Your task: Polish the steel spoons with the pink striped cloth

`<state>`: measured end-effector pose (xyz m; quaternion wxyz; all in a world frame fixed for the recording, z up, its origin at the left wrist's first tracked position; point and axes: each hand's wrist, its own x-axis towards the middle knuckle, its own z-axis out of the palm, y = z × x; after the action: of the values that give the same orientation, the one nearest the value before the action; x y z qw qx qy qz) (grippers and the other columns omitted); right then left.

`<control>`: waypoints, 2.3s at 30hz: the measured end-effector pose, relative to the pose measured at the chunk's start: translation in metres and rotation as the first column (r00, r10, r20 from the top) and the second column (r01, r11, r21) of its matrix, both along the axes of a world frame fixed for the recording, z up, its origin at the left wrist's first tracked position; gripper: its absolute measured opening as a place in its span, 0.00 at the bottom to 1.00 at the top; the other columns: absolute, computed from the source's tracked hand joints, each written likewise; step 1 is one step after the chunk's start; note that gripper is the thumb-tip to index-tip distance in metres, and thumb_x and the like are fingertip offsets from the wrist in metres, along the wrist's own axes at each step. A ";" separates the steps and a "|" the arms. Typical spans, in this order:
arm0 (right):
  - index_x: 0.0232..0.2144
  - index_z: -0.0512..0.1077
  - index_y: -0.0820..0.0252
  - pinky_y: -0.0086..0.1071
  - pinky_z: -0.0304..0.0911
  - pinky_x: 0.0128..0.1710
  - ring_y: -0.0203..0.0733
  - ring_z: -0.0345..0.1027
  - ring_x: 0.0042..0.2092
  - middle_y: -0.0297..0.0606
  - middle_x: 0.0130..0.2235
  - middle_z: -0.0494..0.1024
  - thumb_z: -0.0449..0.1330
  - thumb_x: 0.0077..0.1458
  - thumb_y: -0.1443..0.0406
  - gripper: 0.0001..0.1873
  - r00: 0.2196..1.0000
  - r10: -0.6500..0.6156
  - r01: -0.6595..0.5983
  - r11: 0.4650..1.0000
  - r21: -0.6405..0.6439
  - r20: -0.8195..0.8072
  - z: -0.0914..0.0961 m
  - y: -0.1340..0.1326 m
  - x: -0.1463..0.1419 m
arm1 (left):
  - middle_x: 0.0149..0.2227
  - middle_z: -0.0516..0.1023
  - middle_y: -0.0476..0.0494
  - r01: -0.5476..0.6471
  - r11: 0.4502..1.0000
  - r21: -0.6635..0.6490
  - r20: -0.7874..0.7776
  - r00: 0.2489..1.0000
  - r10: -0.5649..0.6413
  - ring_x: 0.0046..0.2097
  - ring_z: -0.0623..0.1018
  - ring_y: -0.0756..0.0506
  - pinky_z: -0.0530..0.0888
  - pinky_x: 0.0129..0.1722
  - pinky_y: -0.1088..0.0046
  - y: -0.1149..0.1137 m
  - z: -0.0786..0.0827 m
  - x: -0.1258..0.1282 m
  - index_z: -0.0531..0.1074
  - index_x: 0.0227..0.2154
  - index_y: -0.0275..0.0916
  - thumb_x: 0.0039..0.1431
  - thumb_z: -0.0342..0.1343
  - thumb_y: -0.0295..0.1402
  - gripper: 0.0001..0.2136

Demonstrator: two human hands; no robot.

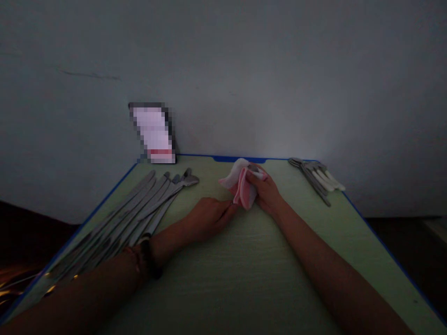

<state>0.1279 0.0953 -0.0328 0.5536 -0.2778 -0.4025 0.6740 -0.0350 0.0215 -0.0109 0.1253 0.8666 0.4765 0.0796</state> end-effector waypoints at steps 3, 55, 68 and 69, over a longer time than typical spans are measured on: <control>0.35 0.70 0.56 0.25 0.63 0.33 0.31 0.64 0.31 0.30 0.32 0.73 0.68 0.38 0.60 0.19 0.999 -0.027 0.027 1.000 0.010 -0.022 -0.003 0.002 -0.001 | 0.23 0.71 0.47 0.005 1.000 0.018 -0.006 1.000 -0.004 0.25 0.71 0.49 0.64 0.29 0.74 0.000 -0.001 0.000 0.67 0.27 0.37 0.66 0.34 0.38 0.20; 0.30 0.69 0.60 0.26 0.59 0.27 0.32 0.62 0.27 0.31 0.26 0.72 0.69 0.35 0.59 0.19 0.995 -0.005 0.007 1.000 -0.025 0.096 -0.002 0.000 -0.001 | 0.26 0.75 0.45 -0.068 0.998 -0.009 0.063 0.996 0.068 0.26 0.73 0.48 0.65 0.28 0.74 0.001 -0.004 -0.001 0.69 0.32 0.37 0.66 0.33 0.40 0.21; 0.30 0.68 0.60 0.28 0.59 0.29 0.34 0.64 0.28 0.33 0.25 0.71 0.59 0.44 0.45 0.24 0.981 -0.106 0.106 0.994 0.006 0.161 -0.013 0.006 -0.003 | 0.23 0.72 0.48 -0.126 0.988 -0.089 0.219 0.965 0.143 0.25 0.71 0.49 0.66 0.28 0.75 0.004 0.001 0.000 0.69 0.32 0.37 0.65 0.36 0.38 0.18; 0.31 0.68 0.60 0.28 0.60 0.29 0.34 0.64 0.28 0.33 0.26 0.72 0.61 0.44 0.47 0.23 0.986 -0.086 0.087 0.996 0.002 0.140 -0.011 0.005 -0.003 | 0.23 0.72 0.48 -0.132 0.987 -0.089 0.235 0.960 0.150 0.24 0.70 0.50 0.65 0.28 0.75 0.004 0.001 0.000 0.69 0.31 0.37 0.65 0.36 0.38 0.17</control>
<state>0.1248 0.1006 -0.0439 0.5522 -0.3428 -0.4267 0.6289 -0.0349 0.0252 -0.0098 0.2076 0.8092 0.5208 0.1755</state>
